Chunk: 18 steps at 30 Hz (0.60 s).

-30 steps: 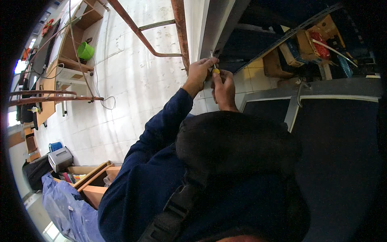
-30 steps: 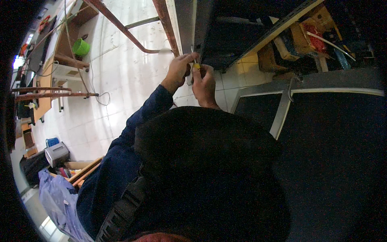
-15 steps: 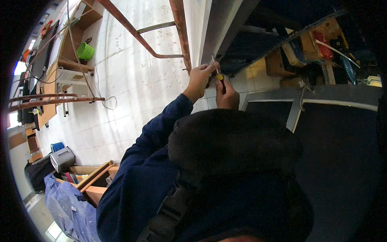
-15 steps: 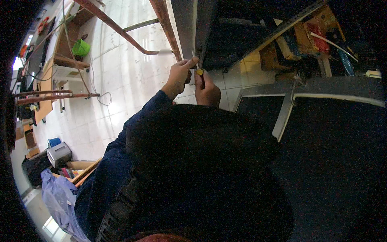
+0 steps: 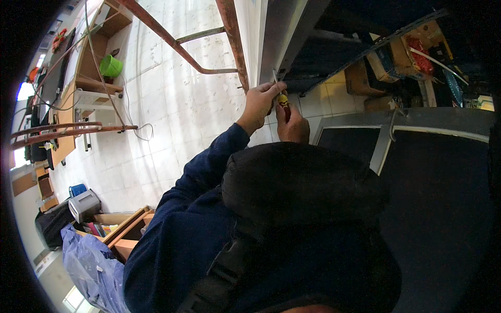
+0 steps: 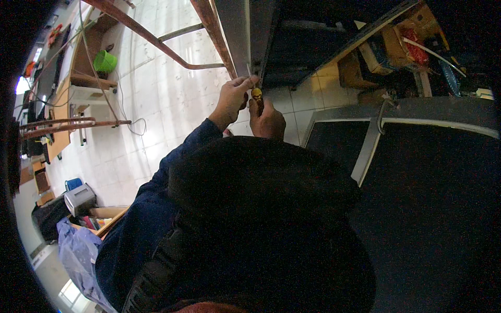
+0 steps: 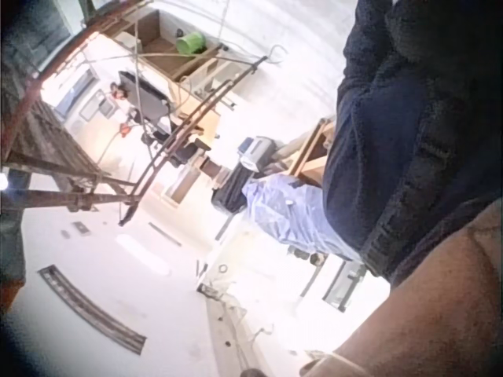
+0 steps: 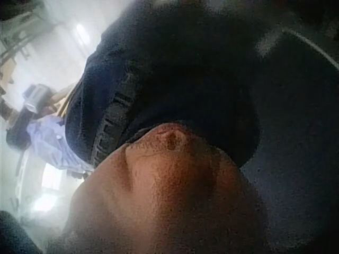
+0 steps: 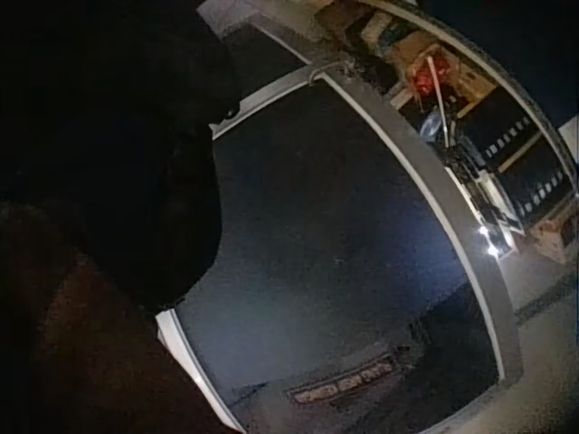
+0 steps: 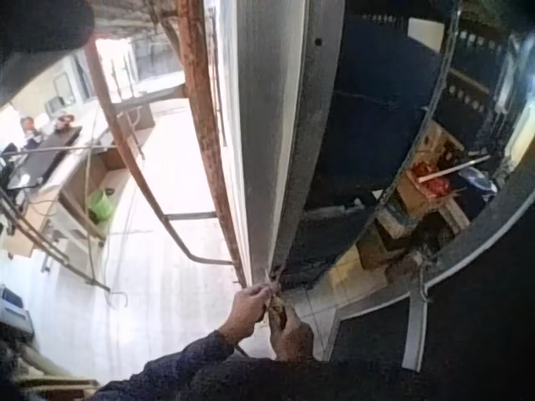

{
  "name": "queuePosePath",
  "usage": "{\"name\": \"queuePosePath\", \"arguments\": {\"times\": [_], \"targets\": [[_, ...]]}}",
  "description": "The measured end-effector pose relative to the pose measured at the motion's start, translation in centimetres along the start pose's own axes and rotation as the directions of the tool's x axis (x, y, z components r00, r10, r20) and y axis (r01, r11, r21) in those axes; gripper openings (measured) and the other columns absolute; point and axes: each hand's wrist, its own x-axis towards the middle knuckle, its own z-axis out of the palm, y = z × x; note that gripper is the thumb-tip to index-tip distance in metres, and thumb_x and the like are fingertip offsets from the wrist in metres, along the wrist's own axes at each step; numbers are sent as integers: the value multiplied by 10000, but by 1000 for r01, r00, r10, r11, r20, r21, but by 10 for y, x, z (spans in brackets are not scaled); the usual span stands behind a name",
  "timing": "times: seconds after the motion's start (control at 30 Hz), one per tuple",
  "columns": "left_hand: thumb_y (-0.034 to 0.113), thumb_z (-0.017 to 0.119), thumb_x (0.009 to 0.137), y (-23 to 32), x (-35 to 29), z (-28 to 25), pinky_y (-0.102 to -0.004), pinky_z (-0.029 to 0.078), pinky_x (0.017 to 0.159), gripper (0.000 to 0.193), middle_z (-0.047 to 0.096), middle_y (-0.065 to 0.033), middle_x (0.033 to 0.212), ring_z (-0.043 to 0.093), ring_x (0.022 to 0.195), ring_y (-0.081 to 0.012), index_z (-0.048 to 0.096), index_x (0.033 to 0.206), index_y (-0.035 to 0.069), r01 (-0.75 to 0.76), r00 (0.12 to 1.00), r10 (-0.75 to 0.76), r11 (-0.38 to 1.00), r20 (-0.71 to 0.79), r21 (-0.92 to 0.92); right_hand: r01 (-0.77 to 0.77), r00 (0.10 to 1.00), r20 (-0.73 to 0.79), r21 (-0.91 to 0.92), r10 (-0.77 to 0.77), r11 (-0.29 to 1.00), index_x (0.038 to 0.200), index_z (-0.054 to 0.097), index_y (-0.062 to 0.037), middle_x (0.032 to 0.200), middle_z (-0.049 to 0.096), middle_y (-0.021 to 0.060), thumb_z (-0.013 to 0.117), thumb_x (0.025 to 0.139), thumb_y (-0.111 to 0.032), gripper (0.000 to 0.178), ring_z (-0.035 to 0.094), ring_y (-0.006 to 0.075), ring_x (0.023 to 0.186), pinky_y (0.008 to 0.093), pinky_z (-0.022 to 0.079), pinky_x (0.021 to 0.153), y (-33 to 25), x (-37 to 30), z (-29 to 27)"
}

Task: The person installs a door frame using a screwdriver. The person secures the metal frame to the wall opening by tightening screws at the top and bottom of the frame.

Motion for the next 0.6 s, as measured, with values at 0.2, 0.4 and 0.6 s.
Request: {"name": "queuePosePath", "arguments": {"times": [0.2, 0.4, 0.6], "targets": [[209, 698, 952, -16, 16, -4, -220, 480, 548, 214, 691, -52, 823, 611, 647, -109, 738, 1007, 6, -32, 998, 38, 993, 53, -112, -788, 611, 753, 608, -244, -96, 1112, 597, -76, 795, 652, 167, 530, 997, -504, 449, 652, 345, 691, 430, 487, 576, 22, -3, -18], [245, 716, 943, -9, 11, -6, -222, 433, 508, 244, 685, -38, 816, 570, 601, -96, 736, 982, 5, 98, 987, -99, 995, 125, 12, 143, 985, -126, 178, -121, 974, 1182, 549, -110, 665, 594, 70, 526, 994, -536, 465, 602, 232, 546, 347, 448, 475, 23, -9, 13], [301, 719, 938, -18, 21, -7, -216, 363, 493, 268, 678, -15, 830, 546, 615, -72, 740, 983, 38, -29, 997, 30, 999, 70, -26, -650, 757, 645, 760, -104, -19, 1152, 555, -118, 635, 546, 22, 551, 1000, -488, 400, 547, 175, 512, 304, 432, 492, 15, -10, -20]]}}
